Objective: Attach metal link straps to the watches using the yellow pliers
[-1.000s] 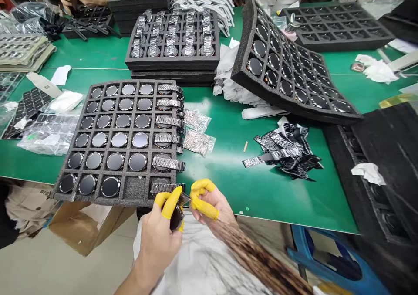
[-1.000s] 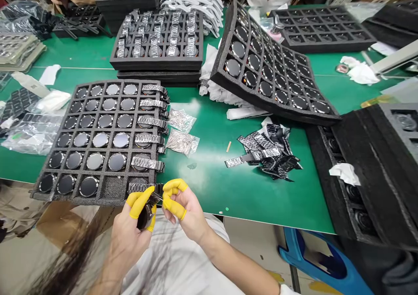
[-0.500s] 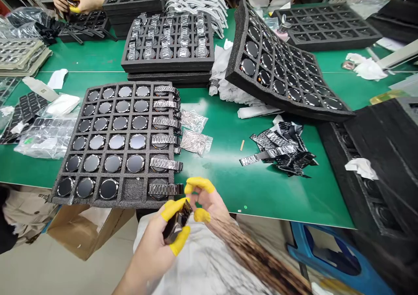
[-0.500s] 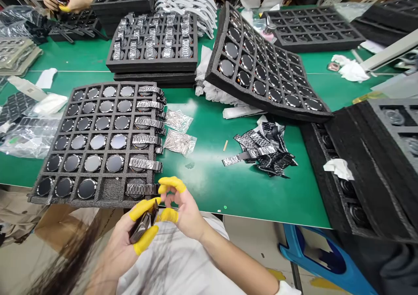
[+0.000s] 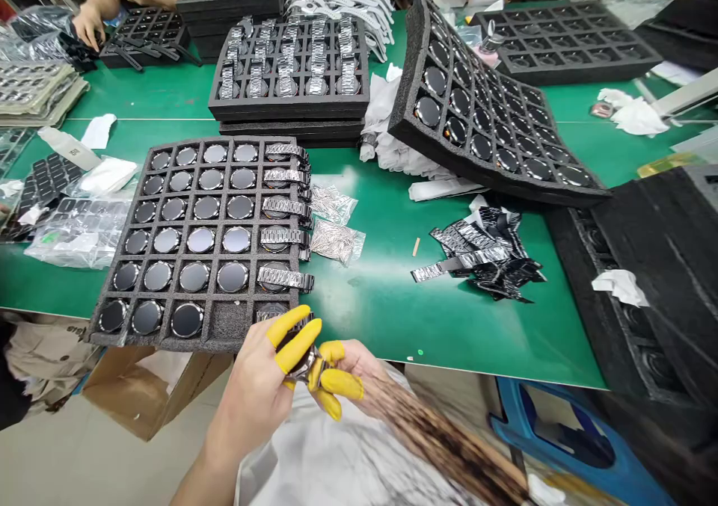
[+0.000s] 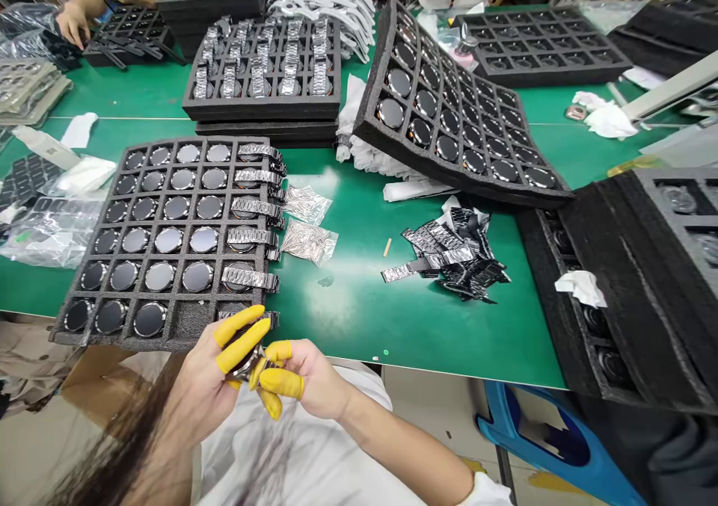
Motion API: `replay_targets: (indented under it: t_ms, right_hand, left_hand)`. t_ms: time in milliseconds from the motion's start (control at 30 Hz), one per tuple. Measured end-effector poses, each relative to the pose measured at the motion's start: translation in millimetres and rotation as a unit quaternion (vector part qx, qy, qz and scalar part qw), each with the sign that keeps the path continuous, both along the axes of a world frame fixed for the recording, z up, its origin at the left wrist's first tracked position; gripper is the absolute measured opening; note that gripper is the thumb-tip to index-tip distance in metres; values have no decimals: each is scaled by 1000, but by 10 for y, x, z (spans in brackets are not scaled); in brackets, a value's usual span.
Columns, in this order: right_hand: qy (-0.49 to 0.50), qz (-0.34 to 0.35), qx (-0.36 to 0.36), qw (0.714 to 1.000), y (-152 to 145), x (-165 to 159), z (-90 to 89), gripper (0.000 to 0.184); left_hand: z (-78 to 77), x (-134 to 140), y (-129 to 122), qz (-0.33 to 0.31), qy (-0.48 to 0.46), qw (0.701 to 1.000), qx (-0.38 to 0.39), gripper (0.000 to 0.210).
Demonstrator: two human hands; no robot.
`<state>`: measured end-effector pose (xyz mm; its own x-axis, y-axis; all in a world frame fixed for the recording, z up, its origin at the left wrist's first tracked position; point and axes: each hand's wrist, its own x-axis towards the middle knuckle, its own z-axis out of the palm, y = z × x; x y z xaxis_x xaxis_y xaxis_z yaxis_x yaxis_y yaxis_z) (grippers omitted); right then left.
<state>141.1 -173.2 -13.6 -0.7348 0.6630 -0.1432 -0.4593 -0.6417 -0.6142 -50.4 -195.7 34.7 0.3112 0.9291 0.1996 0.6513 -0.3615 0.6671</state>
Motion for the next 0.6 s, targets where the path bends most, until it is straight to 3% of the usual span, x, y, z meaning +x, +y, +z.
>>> replay_targets:
  t_ms: [100,300,467,600]
  right_hand:
    - [-34,6,-11,999,-3,6,-12,47]
    - [-66,13,-22,997,5,15,7,49]
    - [-67,-8,-29,997,4,-16,54,53]
    - [-60,-42,-46,996,-33,-60,60,61]
  left_hand:
    - [21,39,18,-11,51,998,27,67]
    - [-32,54,-36,-5,62,998,23,76]
    - [-58,57,-59,-8,52,999,9,76]
    - [-93,106,-109,25,52,998,6,73]
